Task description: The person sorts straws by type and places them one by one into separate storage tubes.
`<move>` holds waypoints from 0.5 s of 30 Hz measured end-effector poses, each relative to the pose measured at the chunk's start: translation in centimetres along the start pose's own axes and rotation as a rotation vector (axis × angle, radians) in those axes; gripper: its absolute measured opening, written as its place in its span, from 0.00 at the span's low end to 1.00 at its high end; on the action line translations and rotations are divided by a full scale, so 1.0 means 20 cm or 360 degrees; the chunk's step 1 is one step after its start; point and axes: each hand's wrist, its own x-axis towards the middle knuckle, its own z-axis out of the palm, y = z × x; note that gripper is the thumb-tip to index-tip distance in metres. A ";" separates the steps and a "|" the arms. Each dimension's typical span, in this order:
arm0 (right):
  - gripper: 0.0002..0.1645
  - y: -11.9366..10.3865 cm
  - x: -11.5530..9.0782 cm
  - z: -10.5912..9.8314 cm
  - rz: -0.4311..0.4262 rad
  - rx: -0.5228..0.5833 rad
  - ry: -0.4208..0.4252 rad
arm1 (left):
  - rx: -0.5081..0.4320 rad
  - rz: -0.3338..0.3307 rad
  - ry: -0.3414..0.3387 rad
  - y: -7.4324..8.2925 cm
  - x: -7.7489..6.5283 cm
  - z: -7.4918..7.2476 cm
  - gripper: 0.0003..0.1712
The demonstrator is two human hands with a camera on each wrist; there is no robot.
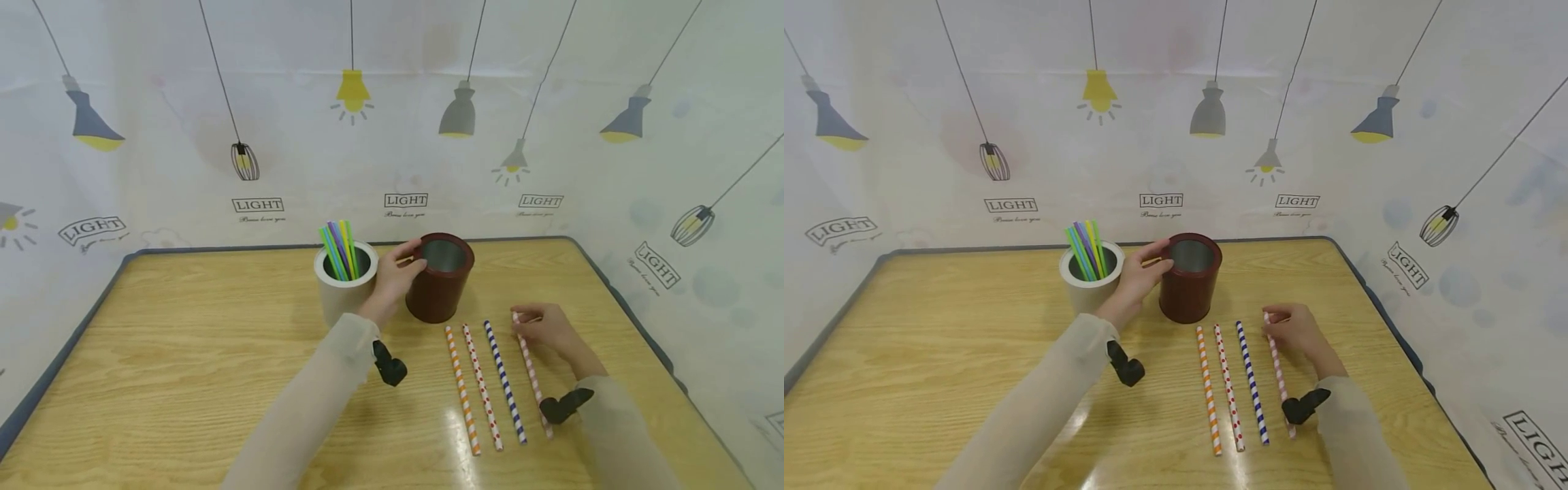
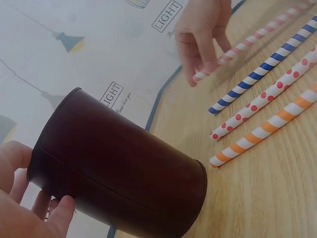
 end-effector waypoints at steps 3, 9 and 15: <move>0.27 -0.06 0.00 -0.03 -0.0081 0.0008 -0.0005 | -0.0020 -0.0006 -0.0014 0.00 0.00 0.00 0.24; 0.26 -0.19 0.02 -0.08 -0.0230 -0.0051 0.0067 | 0.0016 0.0041 0.0030 -0.03 0.02 0.01 0.23; 0.26 -0.33 0.06 -0.11 -0.0358 -0.0068 0.0164 | 0.0059 0.0031 0.0048 -0.03 0.01 0.01 0.22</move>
